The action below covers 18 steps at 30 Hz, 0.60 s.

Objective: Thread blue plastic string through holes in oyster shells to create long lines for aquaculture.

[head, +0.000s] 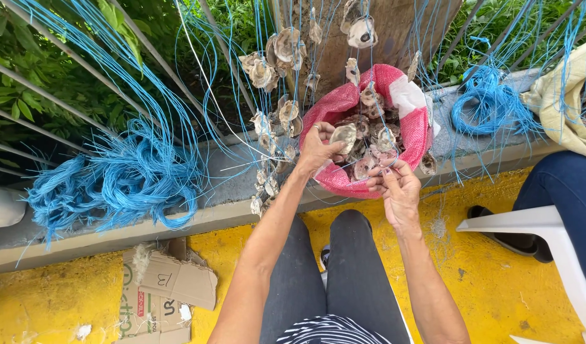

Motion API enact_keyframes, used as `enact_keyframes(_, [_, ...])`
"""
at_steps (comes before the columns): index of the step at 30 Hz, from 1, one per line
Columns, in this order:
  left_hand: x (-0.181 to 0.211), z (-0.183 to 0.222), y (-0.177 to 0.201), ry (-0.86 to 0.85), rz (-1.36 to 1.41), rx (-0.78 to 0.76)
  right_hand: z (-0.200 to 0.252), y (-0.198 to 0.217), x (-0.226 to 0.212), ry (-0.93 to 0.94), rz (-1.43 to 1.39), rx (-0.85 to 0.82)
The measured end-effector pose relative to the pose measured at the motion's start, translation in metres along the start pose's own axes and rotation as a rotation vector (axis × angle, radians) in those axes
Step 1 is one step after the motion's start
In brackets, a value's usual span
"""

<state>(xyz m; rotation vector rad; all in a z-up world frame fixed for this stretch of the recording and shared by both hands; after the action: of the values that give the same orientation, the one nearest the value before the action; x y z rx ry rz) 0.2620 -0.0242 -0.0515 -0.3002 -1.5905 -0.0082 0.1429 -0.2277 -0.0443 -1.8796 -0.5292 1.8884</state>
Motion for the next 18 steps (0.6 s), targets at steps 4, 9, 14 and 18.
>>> enact_keyframes(4, [0.005, 0.02, -0.006, -0.031, 0.158, -0.026, 0.0, -0.005, -0.004, 0.013, -0.016, -0.018])
enact_keyframes(9, [0.012, 0.04, -0.013, -0.002, 0.23, 0.045, 0.0, -0.029, -0.021, 0.088, -0.061, -0.08])
enact_keyframes(14, [0.018, 0.064, -0.013, -0.043, 0.262, 0.115, 0.004, -0.057, -0.032, 0.16, -0.092, -0.13])
enact_keyframes(18, [0.031, 0.083, -0.019, -0.034, 0.323, 0.115, 0.009, -0.071, -0.027, 0.195, -0.079, -0.16])
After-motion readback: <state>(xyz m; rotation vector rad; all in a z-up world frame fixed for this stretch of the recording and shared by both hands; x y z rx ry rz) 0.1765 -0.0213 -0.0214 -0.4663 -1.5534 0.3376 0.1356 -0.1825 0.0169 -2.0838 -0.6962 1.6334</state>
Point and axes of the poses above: each hand's wrist, its own z-axis away from the middle knuckle, its own y-axis out of the back of the hand, x = y × z, the point moved 7 cm from there along -z, towards the middle knuckle, and after that the axes turned 5 degrees about -y, right-handed, at the moved point
